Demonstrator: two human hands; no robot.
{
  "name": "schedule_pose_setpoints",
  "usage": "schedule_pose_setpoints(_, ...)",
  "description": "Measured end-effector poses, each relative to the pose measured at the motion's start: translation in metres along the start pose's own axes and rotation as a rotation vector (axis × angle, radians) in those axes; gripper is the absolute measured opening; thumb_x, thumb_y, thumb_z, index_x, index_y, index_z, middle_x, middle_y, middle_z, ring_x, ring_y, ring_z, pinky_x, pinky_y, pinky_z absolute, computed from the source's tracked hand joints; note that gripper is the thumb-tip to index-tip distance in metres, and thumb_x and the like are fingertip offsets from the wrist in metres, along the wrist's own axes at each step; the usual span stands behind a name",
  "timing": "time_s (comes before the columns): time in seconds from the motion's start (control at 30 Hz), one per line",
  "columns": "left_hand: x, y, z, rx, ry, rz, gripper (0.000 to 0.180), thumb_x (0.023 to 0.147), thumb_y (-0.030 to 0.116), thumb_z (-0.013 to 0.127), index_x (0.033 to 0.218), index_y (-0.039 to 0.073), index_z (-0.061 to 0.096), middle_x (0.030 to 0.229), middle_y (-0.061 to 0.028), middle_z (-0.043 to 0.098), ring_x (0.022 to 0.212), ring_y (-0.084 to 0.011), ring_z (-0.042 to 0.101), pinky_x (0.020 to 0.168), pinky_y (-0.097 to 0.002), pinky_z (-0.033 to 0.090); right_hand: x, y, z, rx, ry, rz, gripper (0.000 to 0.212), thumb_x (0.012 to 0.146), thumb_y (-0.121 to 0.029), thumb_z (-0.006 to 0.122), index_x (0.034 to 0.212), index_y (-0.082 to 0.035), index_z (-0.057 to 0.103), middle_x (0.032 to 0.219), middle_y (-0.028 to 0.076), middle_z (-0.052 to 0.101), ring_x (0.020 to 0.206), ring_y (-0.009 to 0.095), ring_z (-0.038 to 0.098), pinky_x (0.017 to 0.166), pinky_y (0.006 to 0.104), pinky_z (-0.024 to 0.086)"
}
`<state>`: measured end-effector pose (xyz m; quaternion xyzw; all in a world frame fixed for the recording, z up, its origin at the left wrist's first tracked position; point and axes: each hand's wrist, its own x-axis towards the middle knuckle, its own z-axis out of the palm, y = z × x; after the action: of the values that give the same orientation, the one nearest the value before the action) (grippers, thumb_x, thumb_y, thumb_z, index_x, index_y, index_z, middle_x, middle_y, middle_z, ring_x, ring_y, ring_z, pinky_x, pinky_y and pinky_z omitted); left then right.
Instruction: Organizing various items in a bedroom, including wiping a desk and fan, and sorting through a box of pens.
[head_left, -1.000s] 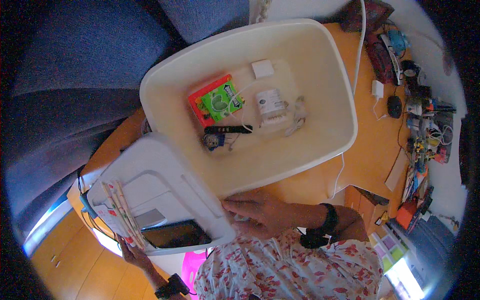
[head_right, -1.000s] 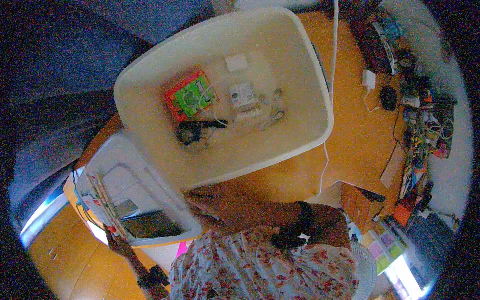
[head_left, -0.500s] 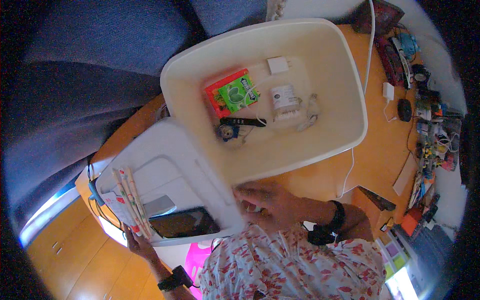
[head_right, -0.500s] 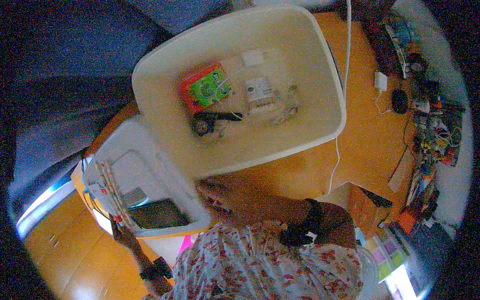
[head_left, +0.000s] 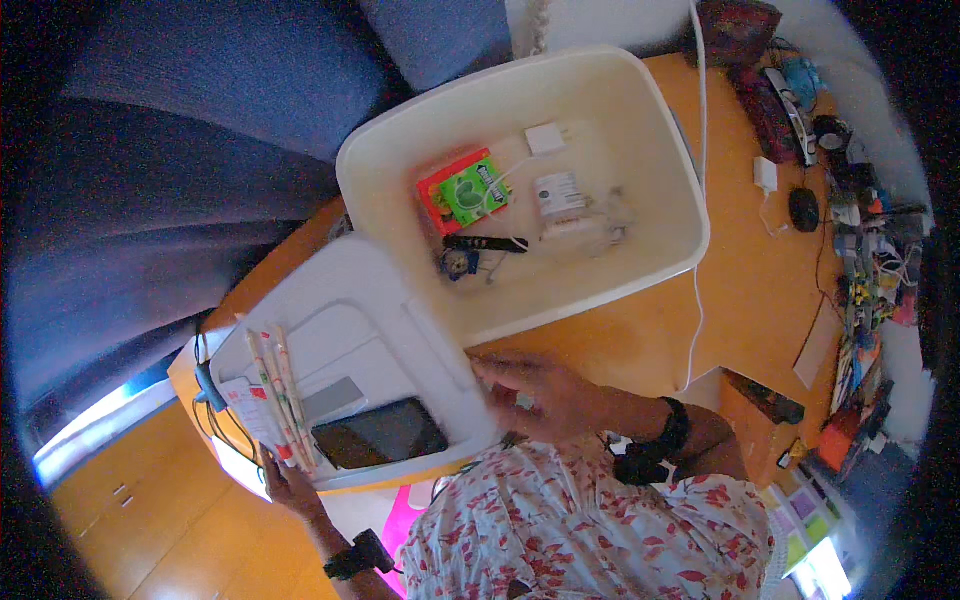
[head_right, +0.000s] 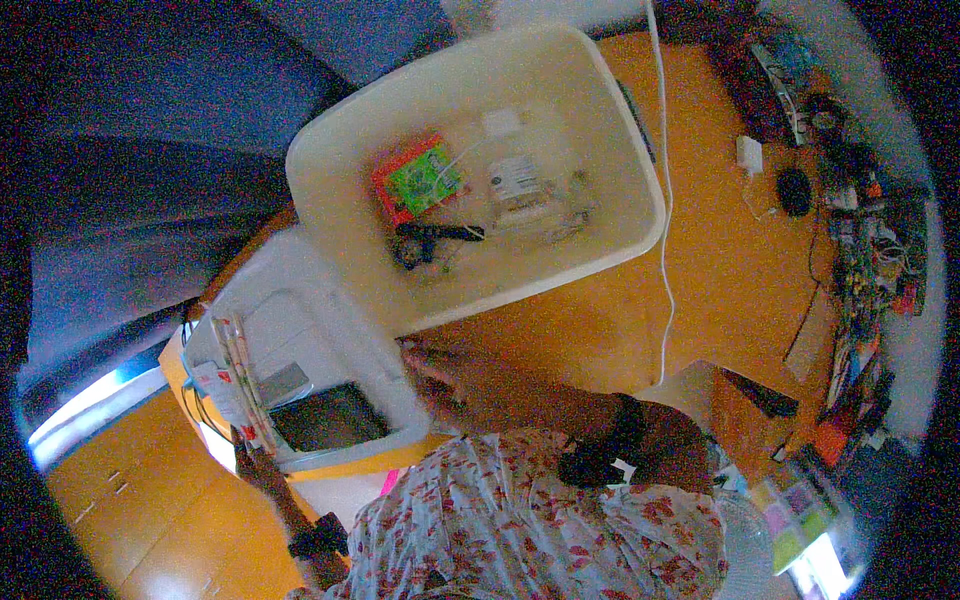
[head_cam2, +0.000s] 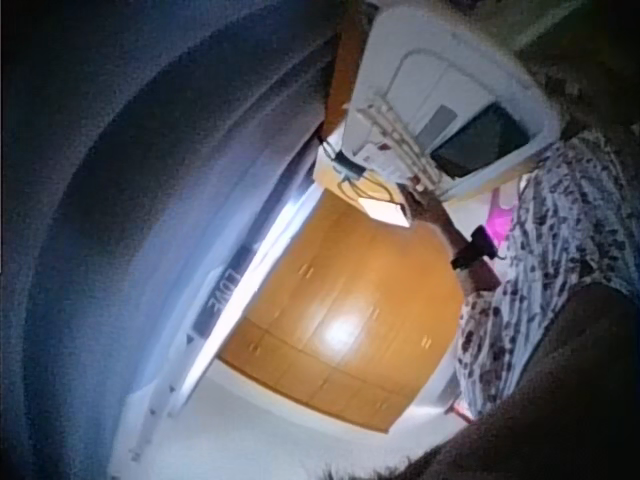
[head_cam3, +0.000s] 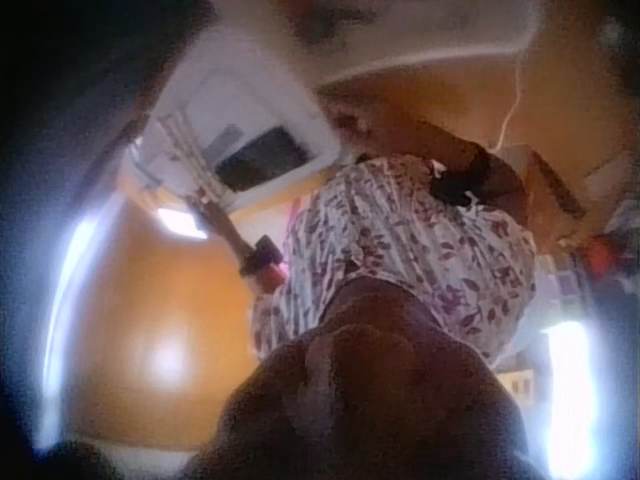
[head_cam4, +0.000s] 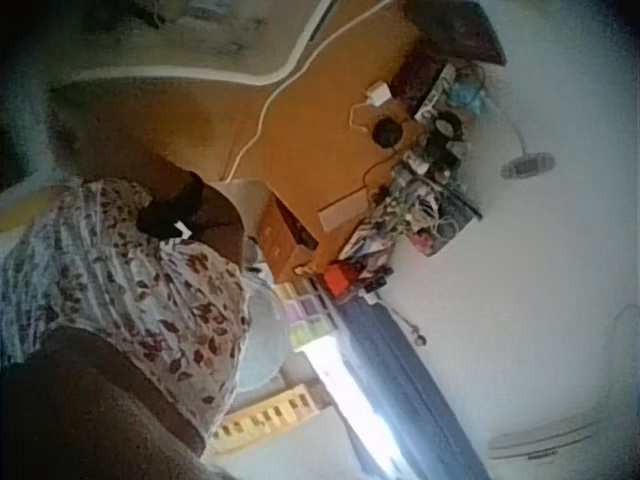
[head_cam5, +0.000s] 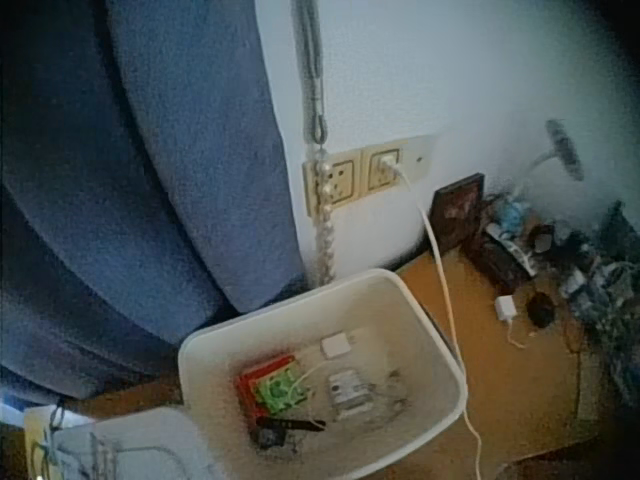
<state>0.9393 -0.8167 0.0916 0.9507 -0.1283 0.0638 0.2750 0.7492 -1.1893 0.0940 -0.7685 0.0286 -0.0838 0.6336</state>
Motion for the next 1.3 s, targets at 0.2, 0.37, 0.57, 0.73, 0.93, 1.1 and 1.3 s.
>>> schedule_pose_setpoints(0.2,-0.001,0.023,0.006,-0.196,-0.031,-0.139,0.039,0.074,0.002,0.038,0.112,-0.005,0.042,0.1,-0.011,0.053,0.078,-0.0109,0.05,0.061,-0.0201,0.041,-0.011,-0.009,-0.005,0.103,0.054,0.047,0.05,0.067,-0.006,0.056,0.113,0.002,0.038,0.08,0.014,0.053,0.062,0.02,0.054,0.056,0.0285,0.045)
schedule_pose_setpoints(0.37,0.008,0.039,0.02,-0.277,-0.045,-0.001,0.037,0.076,0.006,0.041,0.112,-0.005,0.042,0.086,-0.0069,0.055,0.061,-0.0073,0.045,0.05,-0.0184,0.037,-0.022,-0.006,-0.006,0.13,0.306,0.014,0.042,0.068,-0.006,0.057,0.108,0.001,0.043,0.072,0.01,0.051,0.06,0.016,0.052,0.053,0.0258,0.044)
schedule_pose_setpoints(0.57,0.027,0.085,0.047,-0.188,-0.089,0.128,0.034,0.076,0.006,0.044,0.108,-0.005,0.046,0.054,0.0053,0.036,0.048,-0.0032,0.031,0.04,-0.0188,0.024,-0.029,-0.007,-0.041,0.031,0.466,0.18,0.027,0.07,-0.007,0.056,0.095,0.0,0.049,0.069,0.005,0.049,0.056,0.01,0.046,0.048,0.0211,0.038)
schedule_pose_setpoints(0.73,0.043,0.137,0.093,-0.351,-0.144,0.189,0.032,0.076,0.008,0.046,0.105,-0.005,0.048,0.056,0.0023,0.043,0.049,-0.0037,0.034,0.04,-0.02,0.028,-0.028,-0.008,-0.083,-0.095,0.72,0.167,0.025,0.068,-0.01,0.059,0.09,0.001,0.052,0.066,0.003,0.049,0.054,0.008,0.044,0.048,0.0203,0.036)
schedule_pose_setpoints(0.93,0.06,0.193,0.151,-0.143,-0.166,0.45,0.035,0.075,0.019,0.051,0.099,-0.006,0.05,0.055,-0.0165,0.052,0.046,-0.0146,0.047,0.044,-0.0301,0.039,-0.021,0.034,-0.136,-0.422,0.881,0.237,0.027,0.065,-0.012,0.062,0.086,0.002,0.053,0.066,0.007,0.054,0.057,0.012,0.05,0.052,0.0255,0.041)
schedule_pose_setpoints(1.1,0.06,0.227,0.154,-0.081,-0.207,0.53,0.038,0.074,0.022,0.051,0.099,-0.006,0.05,0.061,-0.0201,0.054,0.048,-0.0232,0.053,0.047,-0.0319,0.041,-0.015,0.042,-0.156,-0.583,0.866,0.342,0.035,0.065,-0.027,0.059,0.085,0.001,0.054,0.082,0.019,0.054,0.078,0.032,0.052,0.069,0.0381,0.041)
schedule_pose_setpoints(1.3,0.061,0.224,0.17,0.047,-0.226,0.536,0.04,0.075,0.026,0.049,0.1,-0.006,0.049,0.06,-0.0233,0.052,0.054,-0.0308,0.056,0.048,-0.0362,0.043,-0.007,0.054,-0.166,-0.801,0.827,0.345,0.027,0.064,-0.024,0.058,0.077,0.001,0.054,0.073,0.017,0.053,0.069,0.03,0.052,0.061,0.0366,0.041)
